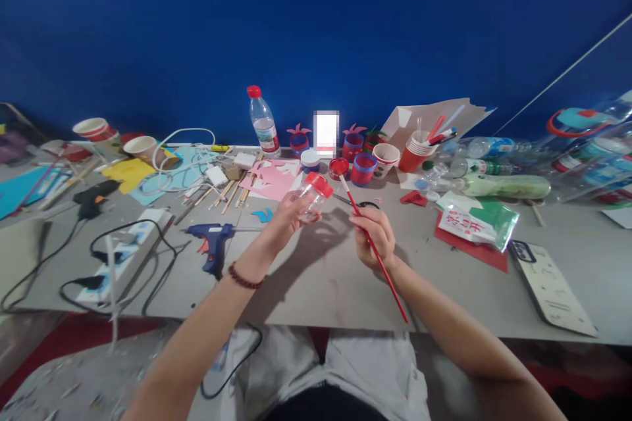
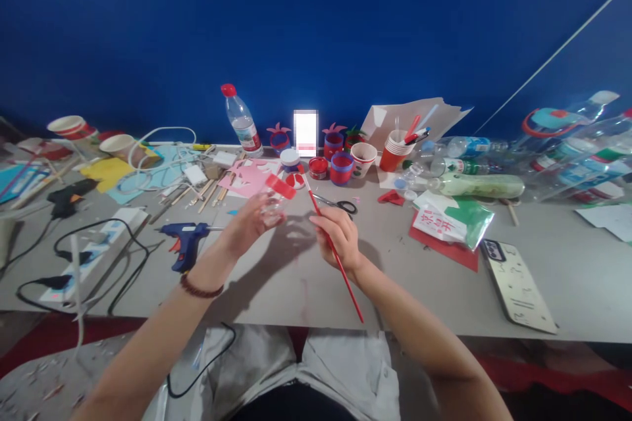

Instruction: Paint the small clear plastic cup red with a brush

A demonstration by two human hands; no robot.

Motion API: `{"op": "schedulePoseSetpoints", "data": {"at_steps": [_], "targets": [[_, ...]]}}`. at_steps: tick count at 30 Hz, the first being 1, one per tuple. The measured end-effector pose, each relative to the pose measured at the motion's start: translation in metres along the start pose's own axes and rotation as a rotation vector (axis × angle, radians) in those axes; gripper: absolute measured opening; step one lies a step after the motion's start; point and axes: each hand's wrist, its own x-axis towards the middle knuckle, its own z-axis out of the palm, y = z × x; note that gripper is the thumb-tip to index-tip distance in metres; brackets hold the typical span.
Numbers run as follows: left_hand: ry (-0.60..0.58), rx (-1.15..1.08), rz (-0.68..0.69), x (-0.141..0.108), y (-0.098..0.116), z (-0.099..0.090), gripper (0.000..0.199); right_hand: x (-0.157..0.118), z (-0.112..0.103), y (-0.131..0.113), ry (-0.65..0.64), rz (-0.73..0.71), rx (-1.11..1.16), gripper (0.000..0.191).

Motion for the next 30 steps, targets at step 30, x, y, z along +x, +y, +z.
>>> {"op": "schedulePoseSetpoints", "data": {"at_steps": [30], "targets": [[0.155, 0.008, 0.014, 0.052, -0.056, -0.031, 0.045, -0.005, 0.007, -0.001, -0.315, 0.033, 0.014, 0.040]]}}
